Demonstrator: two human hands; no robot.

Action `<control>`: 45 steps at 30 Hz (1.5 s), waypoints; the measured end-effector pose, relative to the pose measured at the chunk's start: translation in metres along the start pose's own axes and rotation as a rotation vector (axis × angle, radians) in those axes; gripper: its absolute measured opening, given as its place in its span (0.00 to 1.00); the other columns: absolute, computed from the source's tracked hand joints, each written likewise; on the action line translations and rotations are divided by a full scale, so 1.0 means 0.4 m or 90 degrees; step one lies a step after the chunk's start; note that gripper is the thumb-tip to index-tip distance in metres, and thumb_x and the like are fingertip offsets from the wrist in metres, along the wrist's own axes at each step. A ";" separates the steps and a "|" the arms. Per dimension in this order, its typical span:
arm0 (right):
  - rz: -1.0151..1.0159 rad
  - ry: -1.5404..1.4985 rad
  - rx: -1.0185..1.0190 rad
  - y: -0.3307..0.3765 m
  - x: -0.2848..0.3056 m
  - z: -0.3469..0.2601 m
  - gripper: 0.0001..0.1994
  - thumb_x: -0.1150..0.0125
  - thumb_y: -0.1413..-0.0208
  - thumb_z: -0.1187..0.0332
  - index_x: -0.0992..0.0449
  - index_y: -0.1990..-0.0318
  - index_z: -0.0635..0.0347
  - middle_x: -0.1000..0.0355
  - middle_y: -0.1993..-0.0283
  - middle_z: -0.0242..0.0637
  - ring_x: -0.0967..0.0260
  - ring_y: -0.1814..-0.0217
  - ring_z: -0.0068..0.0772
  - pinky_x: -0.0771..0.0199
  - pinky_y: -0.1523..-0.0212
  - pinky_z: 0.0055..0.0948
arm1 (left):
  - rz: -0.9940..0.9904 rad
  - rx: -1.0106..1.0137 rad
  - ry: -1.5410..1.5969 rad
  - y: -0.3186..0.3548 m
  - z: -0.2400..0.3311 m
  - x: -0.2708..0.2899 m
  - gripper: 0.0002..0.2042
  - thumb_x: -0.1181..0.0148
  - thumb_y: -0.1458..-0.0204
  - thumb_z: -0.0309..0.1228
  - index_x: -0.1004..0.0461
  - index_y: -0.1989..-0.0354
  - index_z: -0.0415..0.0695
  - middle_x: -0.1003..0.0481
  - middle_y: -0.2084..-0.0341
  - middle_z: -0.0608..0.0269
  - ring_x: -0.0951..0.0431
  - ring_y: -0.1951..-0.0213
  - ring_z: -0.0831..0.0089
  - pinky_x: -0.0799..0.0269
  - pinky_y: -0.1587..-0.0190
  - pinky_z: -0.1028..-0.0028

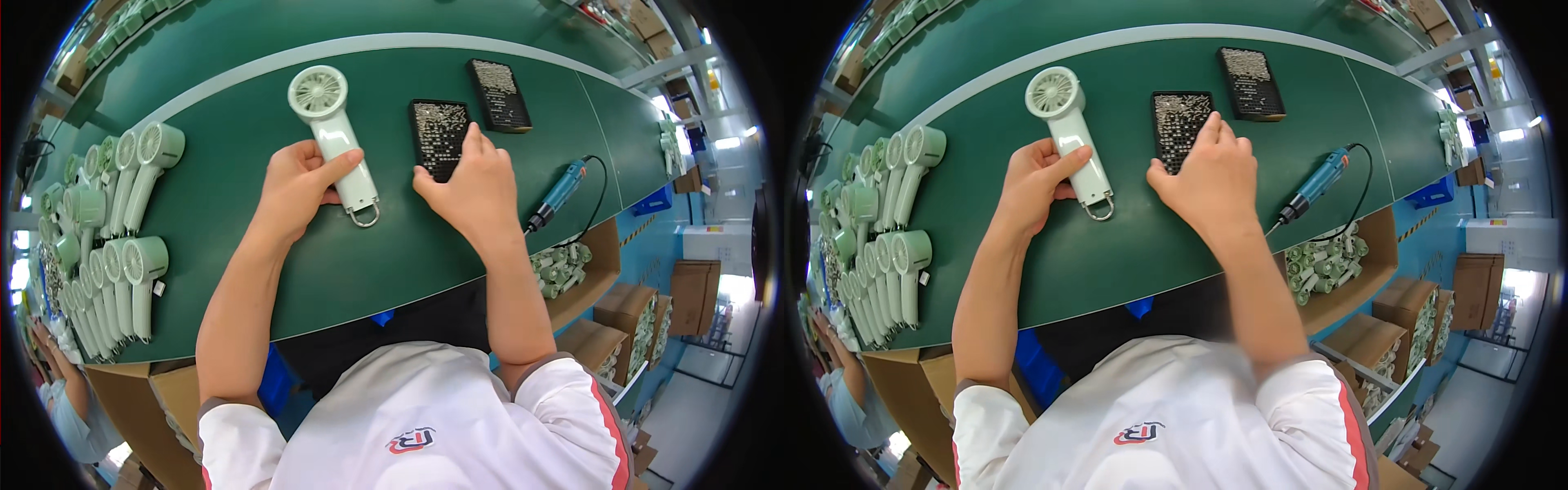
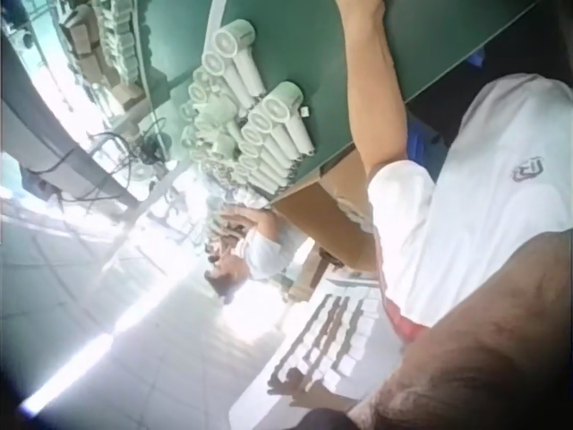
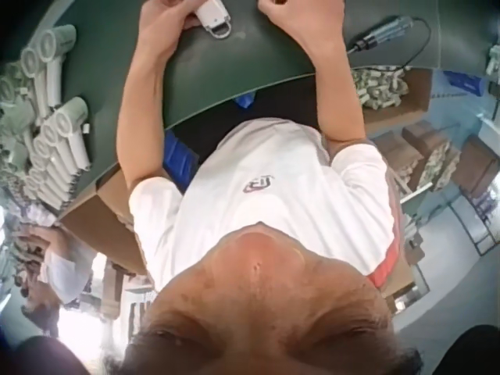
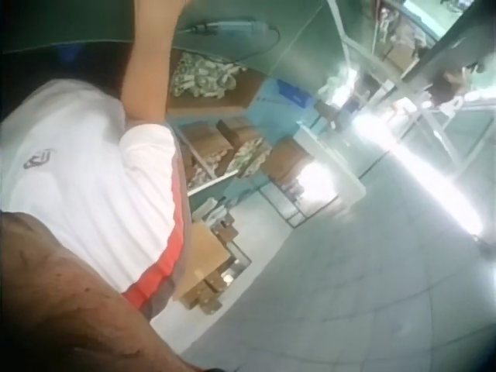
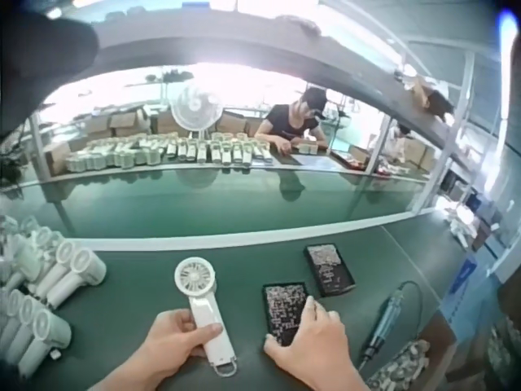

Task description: Assembling components of small portable fans using an electric screwdriver at a production line station.

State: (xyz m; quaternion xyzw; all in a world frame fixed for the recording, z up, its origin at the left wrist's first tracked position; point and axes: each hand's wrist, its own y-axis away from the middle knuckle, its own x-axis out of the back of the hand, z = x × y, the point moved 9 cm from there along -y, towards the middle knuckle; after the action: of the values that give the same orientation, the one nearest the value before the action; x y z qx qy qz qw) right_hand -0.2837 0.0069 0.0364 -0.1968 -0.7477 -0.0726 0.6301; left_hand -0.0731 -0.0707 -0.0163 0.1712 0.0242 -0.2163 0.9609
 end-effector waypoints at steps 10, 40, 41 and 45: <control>0.185 0.186 -0.231 0.006 0.189 0.370 0.41 0.32 0.46 0.39 0.25 0.43 0.77 0.26 0.45 0.66 0.27 0.40 0.58 0.27 0.40 0.43 | -0.006 0.005 -0.053 -0.015 -0.005 -0.013 0.22 0.29 0.42 0.38 0.24 0.51 0.30 0.18 0.63 0.54 0.15 0.64 0.69 0.15 0.63 0.71; 0.270 -1.211 0.163 -0.225 0.255 0.123 0.13 0.51 0.29 0.59 0.31 0.64 0.56 0.41 0.85 0.33 0.42 0.92 0.33 0.35 0.91 0.36 | -0.072 0.079 0.009 -0.091 -0.067 -0.046 0.20 0.31 0.41 0.35 0.24 0.51 0.29 0.17 0.60 0.48 0.14 0.61 0.62 0.13 0.63 0.67; 0.254 -1.216 0.129 -0.212 0.237 0.123 0.12 0.51 0.29 0.61 0.32 0.65 0.57 0.40 0.86 0.34 0.41 0.92 0.34 0.34 0.90 0.36 | -0.080 0.075 0.010 -0.075 -0.060 -0.058 0.20 0.31 0.41 0.34 0.25 0.50 0.27 0.17 0.60 0.49 0.14 0.61 0.63 0.13 0.63 0.67; 0.243 -1.116 0.081 -0.175 0.214 0.107 0.10 0.51 0.28 0.67 0.31 0.62 0.63 0.34 0.83 0.37 0.34 0.88 0.34 0.26 0.84 0.40 | -0.074 0.063 -0.018 -0.036 -0.051 -0.062 0.21 0.31 0.40 0.35 0.25 0.50 0.26 0.17 0.60 0.49 0.14 0.60 0.64 0.13 0.62 0.69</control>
State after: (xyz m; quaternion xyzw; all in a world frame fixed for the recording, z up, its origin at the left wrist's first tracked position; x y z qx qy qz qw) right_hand -0.3609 -0.0242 0.1207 -0.2670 -0.9172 0.2514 -0.1555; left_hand -0.1010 -0.0660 -0.0373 0.2140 0.0096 -0.2748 0.9373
